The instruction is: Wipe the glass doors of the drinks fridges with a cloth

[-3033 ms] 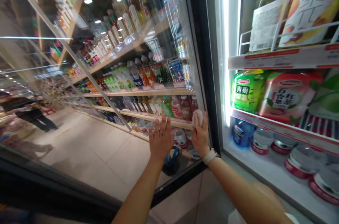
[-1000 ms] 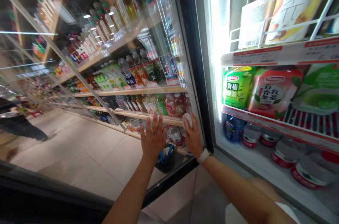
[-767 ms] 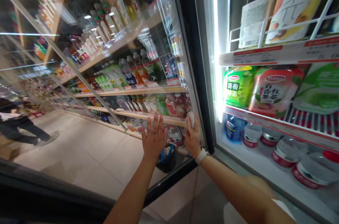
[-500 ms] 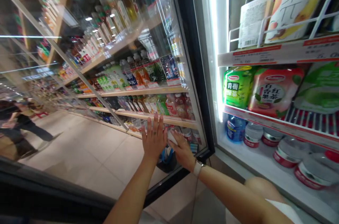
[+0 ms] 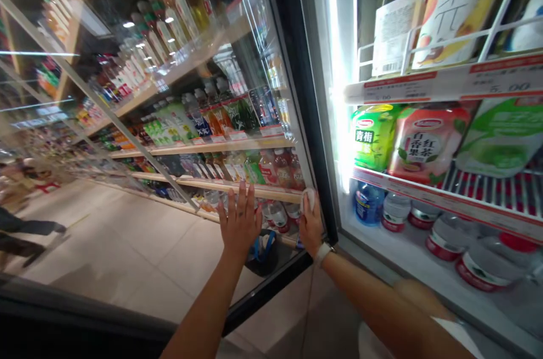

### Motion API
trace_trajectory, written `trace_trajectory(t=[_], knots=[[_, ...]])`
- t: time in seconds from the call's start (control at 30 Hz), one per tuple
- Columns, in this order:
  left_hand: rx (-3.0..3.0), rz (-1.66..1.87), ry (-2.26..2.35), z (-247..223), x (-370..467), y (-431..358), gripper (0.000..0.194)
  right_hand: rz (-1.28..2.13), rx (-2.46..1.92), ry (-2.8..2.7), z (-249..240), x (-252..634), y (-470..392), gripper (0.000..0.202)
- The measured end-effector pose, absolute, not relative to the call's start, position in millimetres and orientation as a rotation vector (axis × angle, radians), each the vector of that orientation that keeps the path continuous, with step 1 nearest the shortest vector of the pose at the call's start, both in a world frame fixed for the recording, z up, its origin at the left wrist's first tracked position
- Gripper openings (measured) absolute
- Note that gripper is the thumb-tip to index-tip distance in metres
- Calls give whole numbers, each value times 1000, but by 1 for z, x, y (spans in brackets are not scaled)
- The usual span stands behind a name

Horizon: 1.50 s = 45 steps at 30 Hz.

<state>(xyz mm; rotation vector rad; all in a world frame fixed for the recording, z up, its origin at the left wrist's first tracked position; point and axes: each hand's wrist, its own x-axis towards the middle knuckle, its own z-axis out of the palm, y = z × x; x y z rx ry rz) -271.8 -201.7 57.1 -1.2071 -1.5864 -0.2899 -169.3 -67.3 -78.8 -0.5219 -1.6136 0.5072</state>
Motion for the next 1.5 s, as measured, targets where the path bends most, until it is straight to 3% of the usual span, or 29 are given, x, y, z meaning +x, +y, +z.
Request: trace_trajectory(t=[0.17,0.57,0.93,1.3,1.5], knots=[[-1187,-255,-1546,59,-271,-201,71,520,-519,-1615,-88,-168,-70,70],[-1187,-225,-1560,61,-266,-203,71,524,-511,-1522,-8,-181,-63,67],[-1193,-236,-1575,59,-270,-204,69,268,-43,-1881,-62,-180,-107,61],[-1182,-218,-1608,60,-266,-204,70,407,-285,-1539,39,-168,-39,71],[-1232,-179,-1538,61,-268,-209,65,311,-210,-1632,25,-192,-82,63]])
